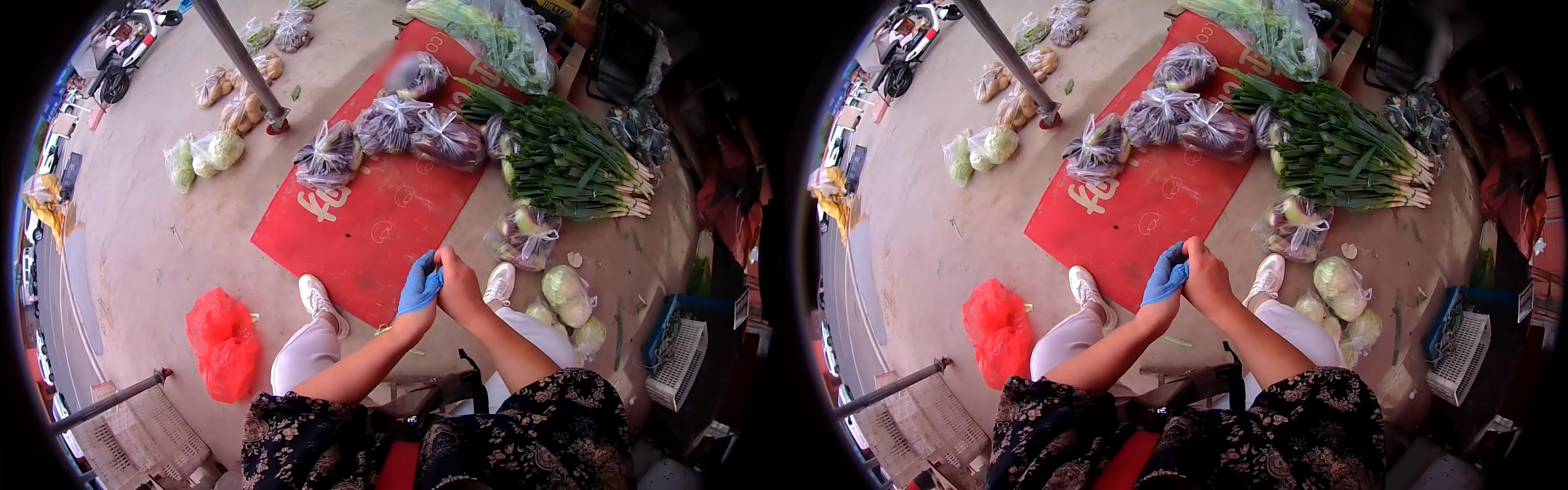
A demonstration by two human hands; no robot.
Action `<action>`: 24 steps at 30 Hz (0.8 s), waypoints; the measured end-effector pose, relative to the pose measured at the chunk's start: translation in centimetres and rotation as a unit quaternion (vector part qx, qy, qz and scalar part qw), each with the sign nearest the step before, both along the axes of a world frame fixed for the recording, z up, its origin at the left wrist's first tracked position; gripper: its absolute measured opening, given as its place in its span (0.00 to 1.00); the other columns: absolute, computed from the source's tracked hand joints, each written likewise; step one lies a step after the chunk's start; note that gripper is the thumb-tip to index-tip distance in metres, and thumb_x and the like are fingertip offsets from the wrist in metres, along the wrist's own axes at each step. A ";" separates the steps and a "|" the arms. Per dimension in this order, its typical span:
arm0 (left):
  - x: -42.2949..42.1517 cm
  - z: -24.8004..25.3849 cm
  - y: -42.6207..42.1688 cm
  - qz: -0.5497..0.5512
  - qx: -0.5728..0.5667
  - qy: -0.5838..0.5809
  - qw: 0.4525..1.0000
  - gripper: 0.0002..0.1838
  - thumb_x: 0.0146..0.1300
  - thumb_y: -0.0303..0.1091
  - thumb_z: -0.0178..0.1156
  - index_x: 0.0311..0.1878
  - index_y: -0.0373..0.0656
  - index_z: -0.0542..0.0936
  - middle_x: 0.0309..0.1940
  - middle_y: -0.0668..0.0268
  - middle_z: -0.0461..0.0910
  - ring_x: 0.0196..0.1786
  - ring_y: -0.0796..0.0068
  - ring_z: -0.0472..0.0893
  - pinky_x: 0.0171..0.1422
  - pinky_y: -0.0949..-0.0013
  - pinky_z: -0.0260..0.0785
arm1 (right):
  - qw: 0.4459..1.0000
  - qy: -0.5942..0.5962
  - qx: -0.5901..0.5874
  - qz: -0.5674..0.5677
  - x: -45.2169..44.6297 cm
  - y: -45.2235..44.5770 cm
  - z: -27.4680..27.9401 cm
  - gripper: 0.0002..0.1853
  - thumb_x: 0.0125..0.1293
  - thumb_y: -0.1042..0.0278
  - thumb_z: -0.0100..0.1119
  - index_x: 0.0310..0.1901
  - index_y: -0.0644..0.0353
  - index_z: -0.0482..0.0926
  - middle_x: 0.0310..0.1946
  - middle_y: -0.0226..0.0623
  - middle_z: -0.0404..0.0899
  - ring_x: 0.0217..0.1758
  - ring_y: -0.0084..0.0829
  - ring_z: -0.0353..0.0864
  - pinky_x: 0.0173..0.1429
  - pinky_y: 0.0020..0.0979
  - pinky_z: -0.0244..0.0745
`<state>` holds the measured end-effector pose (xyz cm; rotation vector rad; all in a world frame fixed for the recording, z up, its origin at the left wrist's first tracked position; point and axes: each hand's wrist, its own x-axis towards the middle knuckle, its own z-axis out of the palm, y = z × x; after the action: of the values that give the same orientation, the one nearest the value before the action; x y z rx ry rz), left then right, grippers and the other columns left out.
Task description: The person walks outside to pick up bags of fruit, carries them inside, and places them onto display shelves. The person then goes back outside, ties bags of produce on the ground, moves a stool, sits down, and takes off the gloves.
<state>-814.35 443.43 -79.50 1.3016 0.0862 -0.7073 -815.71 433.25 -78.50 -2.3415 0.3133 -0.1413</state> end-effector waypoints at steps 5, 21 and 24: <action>0.3 2.0 0.9 -0.064 0.003 -0.085 0.994 0.26 0.68 0.26 0.45 0.68 0.37 0.55 0.61 0.61 0.65 0.61 0.72 0.66 0.67 0.71 0.56 | 0.999 0.004 0.034 -0.015 0.5 -0.3 0.2 0.08 0.53 0.76 0.54 0.34 0.62 0.67 0.29 0.48 0.75 0.35 0.50 0.76 0.37 0.41 0.71; 1.8 3.2 1.9 -0.056 -0.070 0.025 0.996 0.27 0.71 0.40 0.42 0.71 0.50 0.51 0.67 0.59 0.56 0.67 0.68 0.60 0.67 0.68 0.55 | 0.992 -0.061 0.087 0.074 -0.9 2.0 1.5 0.18 0.53 0.78 0.55 0.45 0.62 0.62 0.36 0.54 0.74 0.38 0.54 0.76 0.36 0.46 0.72; 0.6 2.7 1.3 -0.116 -0.022 -0.066 0.991 0.28 0.72 0.36 0.39 0.71 0.41 0.47 0.71 0.61 0.49 0.72 0.68 0.50 0.72 0.69 0.45 | 0.999 0.009 0.012 0.029 -0.6 0.5 0.9 0.13 0.54 0.74 0.54 0.37 0.60 0.61 0.26 0.51 0.76 0.30 0.54 0.77 0.31 0.47 0.70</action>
<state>-813.78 444.73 -76.80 1.3247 -0.1900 -0.8143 -816.32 433.77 -77.58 -2.3275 0.2538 -0.0877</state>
